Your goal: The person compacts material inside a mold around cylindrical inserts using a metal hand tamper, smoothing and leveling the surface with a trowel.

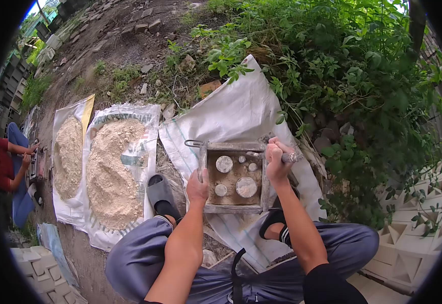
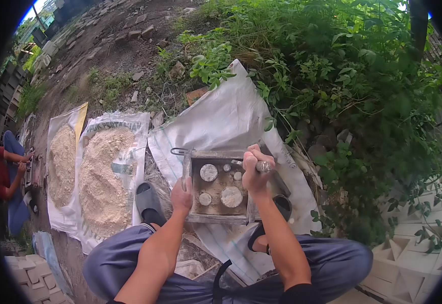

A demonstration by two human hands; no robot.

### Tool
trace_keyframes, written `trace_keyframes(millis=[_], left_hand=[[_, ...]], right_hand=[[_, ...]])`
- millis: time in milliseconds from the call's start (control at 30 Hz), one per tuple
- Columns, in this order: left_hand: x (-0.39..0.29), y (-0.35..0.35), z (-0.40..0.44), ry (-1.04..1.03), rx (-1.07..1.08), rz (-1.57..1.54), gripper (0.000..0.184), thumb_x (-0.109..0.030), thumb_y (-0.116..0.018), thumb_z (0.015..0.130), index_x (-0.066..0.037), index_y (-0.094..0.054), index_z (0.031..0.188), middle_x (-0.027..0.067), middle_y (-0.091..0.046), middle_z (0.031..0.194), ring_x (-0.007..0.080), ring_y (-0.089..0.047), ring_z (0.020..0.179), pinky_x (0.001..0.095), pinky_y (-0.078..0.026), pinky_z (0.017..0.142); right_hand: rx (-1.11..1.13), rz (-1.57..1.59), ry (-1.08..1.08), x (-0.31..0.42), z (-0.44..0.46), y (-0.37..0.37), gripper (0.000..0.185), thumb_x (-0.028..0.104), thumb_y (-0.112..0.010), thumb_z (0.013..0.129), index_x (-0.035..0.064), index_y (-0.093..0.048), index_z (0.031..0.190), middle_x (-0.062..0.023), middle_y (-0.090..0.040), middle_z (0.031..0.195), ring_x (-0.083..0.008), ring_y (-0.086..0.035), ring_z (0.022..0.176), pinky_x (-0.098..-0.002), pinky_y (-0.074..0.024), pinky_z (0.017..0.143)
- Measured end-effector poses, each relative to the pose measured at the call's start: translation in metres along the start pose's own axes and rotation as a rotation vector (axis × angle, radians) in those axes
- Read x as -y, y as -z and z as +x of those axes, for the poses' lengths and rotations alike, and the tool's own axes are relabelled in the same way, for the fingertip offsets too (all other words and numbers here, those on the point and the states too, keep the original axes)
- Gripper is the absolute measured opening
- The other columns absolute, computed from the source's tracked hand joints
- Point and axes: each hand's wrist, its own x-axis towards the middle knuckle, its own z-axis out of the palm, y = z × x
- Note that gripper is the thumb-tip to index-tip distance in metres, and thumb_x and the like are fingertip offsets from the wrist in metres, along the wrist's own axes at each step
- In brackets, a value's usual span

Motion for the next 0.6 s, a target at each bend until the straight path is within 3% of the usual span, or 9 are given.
trace_keyframes(millis=[33, 100, 167, 267, 300, 367, 500, 600], left_hand=[[0.0, 0.003, -0.005, 0.005, 0.007, 0.004, 0.047, -0.044, -0.046, 0.091, 0.0, -0.058, 0.105, 0.027, -0.06, 0.1, 0.0425, -0.057, 0.093, 0.0454, -0.045, 0.081], [-0.011, 0.006, -0.002, 0.032, 0.012, 0.073, 0.047, -0.044, -0.045, 0.092, 0.001, -0.059, 0.097, 0.0258, -0.061, 0.094, 0.0422, -0.058, 0.089, 0.0473, -0.045, 0.078], [-0.011, 0.005, -0.004, 0.012, 0.001, 0.105, 0.046, -0.043, -0.045, 0.092, 0.001, -0.058, 0.093, 0.0252, -0.062, 0.09, 0.0421, -0.059, 0.086, 0.0482, -0.045, 0.077], [-0.006, 0.001, -0.001, -0.021, -0.038, 0.158, 0.045, -0.043, -0.044, 0.092, 0.0, -0.058, 0.087, 0.0246, -0.062, 0.084, 0.042, -0.059, 0.081, 0.0496, -0.045, 0.074], [-0.006, 0.0, -0.003, -0.045, -0.065, 0.175, 0.045, -0.043, -0.044, 0.092, 0.0, -0.058, 0.085, 0.0245, -0.062, 0.081, 0.0421, -0.06, 0.078, 0.0502, -0.045, 0.072], [-0.009, -0.001, -0.001, -0.016, -0.046, 0.19, 0.045, -0.043, -0.044, 0.092, -0.001, -0.058, 0.085, 0.0251, -0.062, 0.081, 0.0421, -0.06, 0.077, 0.0504, -0.045, 0.072], [-0.007, 0.001, -0.001, 0.025, -0.006, 0.191, 0.046, -0.044, -0.044, 0.092, 0.0, -0.059, 0.088, 0.026, -0.062, 0.08, 0.0423, -0.06, 0.076, 0.0508, -0.046, 0.071], [-0.003, -0.002, -0.002, 0.027, 0.004, 0.209, 0.048, -0.044, -0.043, 0.092, 0.0, -0.06, 0.09, 0.0258, -0.062, 0.079, 0.0426, -0.06, 0.076, 0.0508, -0.046, 0.071]], right_hand=[[-0.002, -0.002, -0.009, -0.005, -0.002, 0.0, 0.027, 0.003, -0.048, 0.078, -0.0015, -0.041, 0.052, -0.0045, -0.038, 0.048, -0.0144, -0.036, 0.052, -0.0309, -0.0307, 0.048], [0.254, -0.162, -0.168, -0.01, 0.012, -0.001, 0.029, 0.001, -0.046, 0.077, -0.0001, -0.038, 0.049, -0.0015, -0.036, 0.046, -0.0119, -0.033, 0.05, -0.0297, -0.0312, 0.049], [0.149, -0.063, -0.167, -0.009, 0.012, -0.004, 0.028, 0.0, -0.045, 0.076, -0.001, -0.037, 0.05, -0.0019, -0.037, 0.047, -0.0135, -0.031, 0.048, -0.0304, -0.0338, 0.051], [0.042, -0.031, 0.18, -0.004, -0.005, -0.01, 0.022, 0.001, -0.049, 0.073, -0.0027, -0.042, 0.052, -0.0046, -0.043, 0.049, -0.0158, -0.034, 0.047, -0.034, -0.0371, 0.053], [0.053, -0.031, 0.177, -0.006, -0.012, -0.014, 0.022, 0.001, -0.049, 0.073, -0.0027, -0.042, 0.052, -0.0046, -0.043, 0.049, -0.0158, -0.034, 0.047, -0.034, -0.0371, 0.053], [0.035, -0.125, 0.179, -0.01, -0.012, -0.021, 0.029, 0.009, -0.046, 0.073, 0.0056, -0.031, 0.048, 0.0004, -0.033, 0.044, -0.0139, -0.023, 0.047, -0.0313, -0.0288, 0.054], [0.054, -0.084, 0.246, -0.003, -0.017, -0.013, 0.027, 0.009, -0.044, 0.071, 0.0045, -0.03, 0.049, -0.0017, -0.032, 0.045, -0.0153, -0.025, 0.049, -0.031, -0.0272, 0.052], [0.146, -0.115, 0.221, -0.014, -0.005, -0.026, 0.02, 0.001, -0.049, 0.067, -0.0023, -0.036, 0.053, -0.0061, -0.032, 0.05, -0.0207, -0.024, 0.047, -0.0345, -0.0321, 0.051]])
